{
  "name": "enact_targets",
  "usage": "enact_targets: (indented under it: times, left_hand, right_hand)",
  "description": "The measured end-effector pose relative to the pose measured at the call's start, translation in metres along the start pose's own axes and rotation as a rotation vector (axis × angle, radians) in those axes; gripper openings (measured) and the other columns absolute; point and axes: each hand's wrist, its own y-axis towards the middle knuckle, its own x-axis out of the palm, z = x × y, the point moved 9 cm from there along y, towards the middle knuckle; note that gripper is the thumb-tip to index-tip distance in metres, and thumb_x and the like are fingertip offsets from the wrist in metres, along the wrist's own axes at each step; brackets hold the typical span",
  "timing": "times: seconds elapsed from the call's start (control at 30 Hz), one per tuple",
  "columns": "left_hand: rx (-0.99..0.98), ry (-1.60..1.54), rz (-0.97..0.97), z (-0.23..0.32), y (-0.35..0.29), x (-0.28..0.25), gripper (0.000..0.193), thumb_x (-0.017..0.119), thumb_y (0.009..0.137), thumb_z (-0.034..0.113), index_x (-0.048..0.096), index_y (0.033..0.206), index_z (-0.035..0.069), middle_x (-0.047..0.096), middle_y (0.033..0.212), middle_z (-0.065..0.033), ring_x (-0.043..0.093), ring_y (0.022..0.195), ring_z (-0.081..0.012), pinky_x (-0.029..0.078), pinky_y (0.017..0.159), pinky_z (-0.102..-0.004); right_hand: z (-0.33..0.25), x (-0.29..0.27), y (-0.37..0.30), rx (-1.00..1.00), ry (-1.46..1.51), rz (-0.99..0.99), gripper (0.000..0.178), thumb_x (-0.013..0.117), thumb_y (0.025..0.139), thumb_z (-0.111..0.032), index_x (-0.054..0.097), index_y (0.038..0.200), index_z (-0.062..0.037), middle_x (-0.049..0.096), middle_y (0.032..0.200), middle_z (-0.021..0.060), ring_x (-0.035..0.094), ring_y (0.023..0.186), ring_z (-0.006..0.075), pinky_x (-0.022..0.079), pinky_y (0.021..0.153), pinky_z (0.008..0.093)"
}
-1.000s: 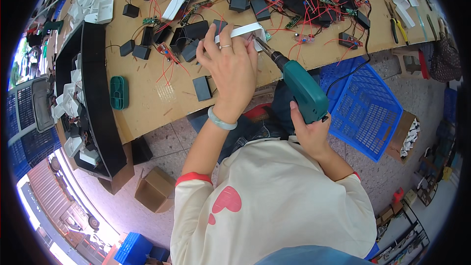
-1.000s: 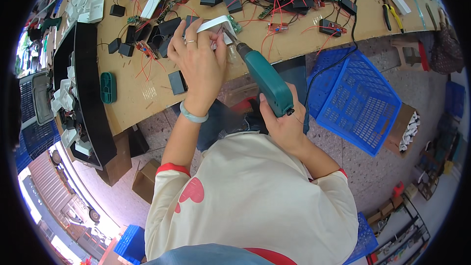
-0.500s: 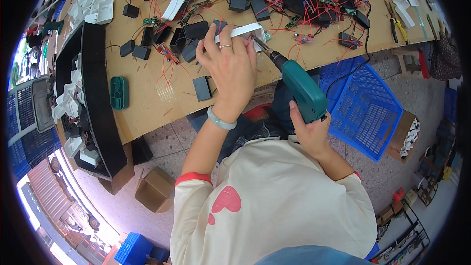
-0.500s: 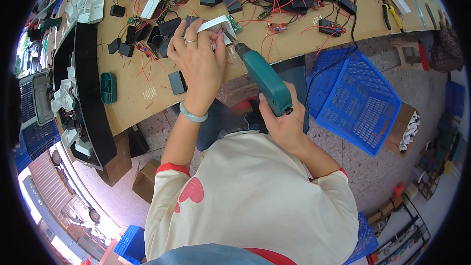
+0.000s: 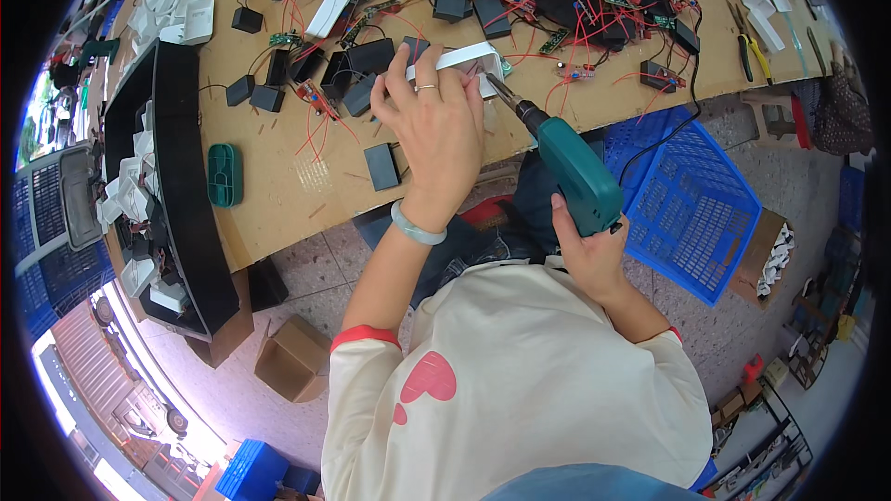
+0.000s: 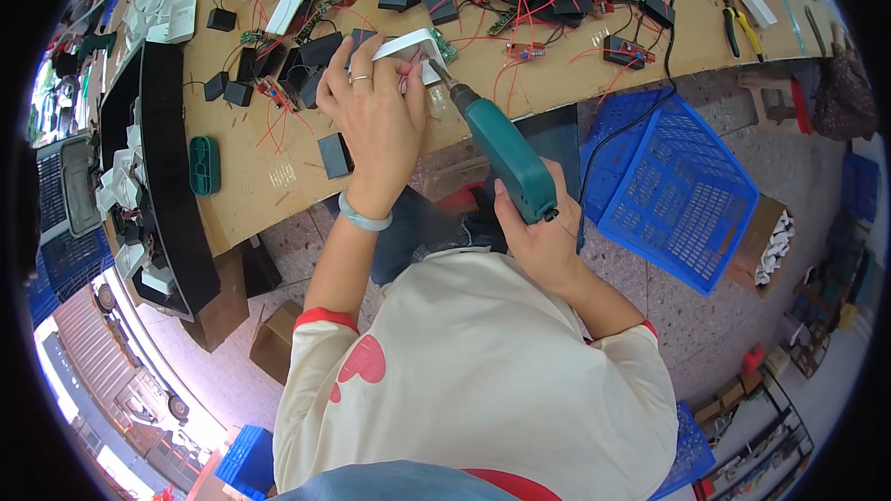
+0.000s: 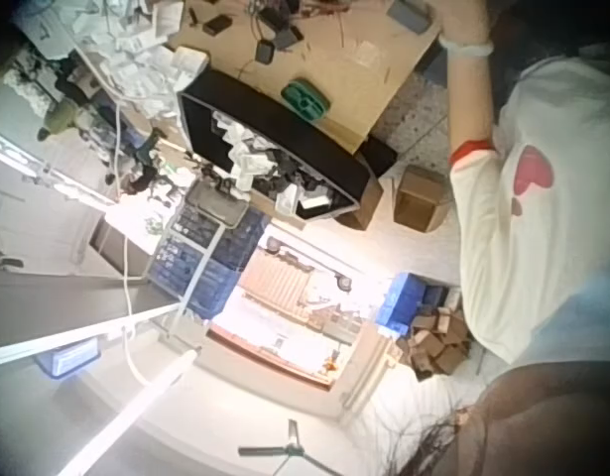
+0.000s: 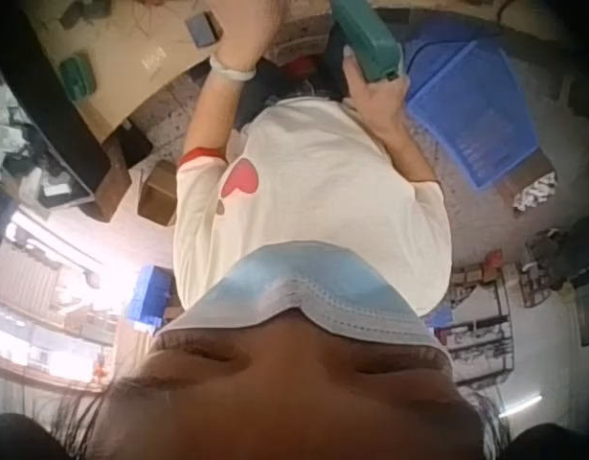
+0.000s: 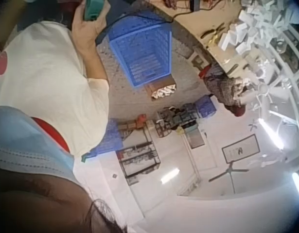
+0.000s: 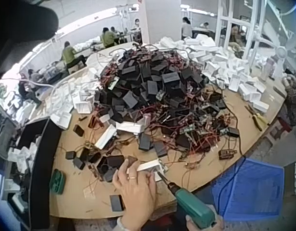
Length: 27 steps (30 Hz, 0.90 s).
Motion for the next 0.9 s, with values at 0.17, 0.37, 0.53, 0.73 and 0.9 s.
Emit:
enact_targets:
  times: [0.17, 0.37, 0.53, 0.73, 0.9]
  left_hand:
    - [0.007, 0.004, 0.008, 0.0, 0.0, 0.0, 0.013, 0.072, 0.087, 0.018, 0.066, 0.085, 0.006, 0.059, 0.128, -0.0115, 0.047, 0.13, -0.0388, 0.028, 0.107, -0.0593]
    - [-0.003, 0.037, -0.008, 0.001, 0.0, -0.002, 0.014, 0.073, 0.088, 0.02, 0.067, 0.087, 0.007, 0.061, 0.129, -0.0101, 0.048, 0.13, -0.0364, 0.03, 0.105, -0.0524]
    - [-0.002, 0.042, -0.008, 0.001, 0.001, -0.001, 0.014, 0.074, 0.088, 0.02, 0.067, 0.087, 0.007, 0.062, 0.128, -0.0102, 0.048, 0.13, -0.0364, 0.03, 0.105, -0.0523]
    - [-0.007, 0.046, -0.01, 0.001, 0.001, -0.002, 0.014, 0.073, 0.087, 0.02, 0.067, 0.086, 0.007, 0.062, 0.127, -0.0102, 0.048, 0.13, -0.0363, 0.03, 0.105, -0.0522]
    - [-0.005, 0.046, -0.017, 0.0, 0.001, -0.001, 0.014, 0.073, 0.087, 0.02, 0.067, 0.087, 0.008, 0.062, 0.128, -0.0102, 0.047, 0.13, -0.0364, 0.03, 0.105, -0.0525]
  right_hand:
    - [0.003, 0.0, -0.003, 0.033, 0.018, 0.001, 0.029, 0.07, 0.092, -0.007, 0.058, 0.117, 0.0017, 0.07, 0.09, 0.0123, 0.068, 0.074, 0.0188, 0.053, 0.069, 0.0305]
    - [0.006, -0.002, -0.005, 0.057, 0.059, 0.034, 0.029, 0.071, 0.092, -0.006, 0.059, 0.116, 0.0019, 0.07, 0.092, 0.0123, 0.067, 0.074, 0.0174, 0.053, 0.069, 0.0298]
    - [-0.005, -0.008, -0.005, -0.005, 0.11, 0.077, 0.027, 0.072, 0.089, -0.002, 0.061, 0.114, 0.0024, 0.068, 0.094, 0.0103, 0.064, 0.073, 0.0148, 0.051, 0.068, 0.0278]
    - [-0.013, -0.014, -0.009, -0.058, 0.091, 0.092, 0.022, 0.072, 0.088, -0.001, 0.064, 0.109, 0.0029, 0.064, 0.096, 0.0099, 0.061, 0.074, 0.0134, 0.049, 0.065, 0.0267]
    - [-0.009, -0.02, -0.015, 0.008, 0.12, 0.099, 0.022, 0.073, 0.088, 0.0, 0.064, 0.108, 0.0029, 0.064, 0.094, 0.0084, 0.061, 0.075, 0.0128, 0.049, 0.066, 0.0269]
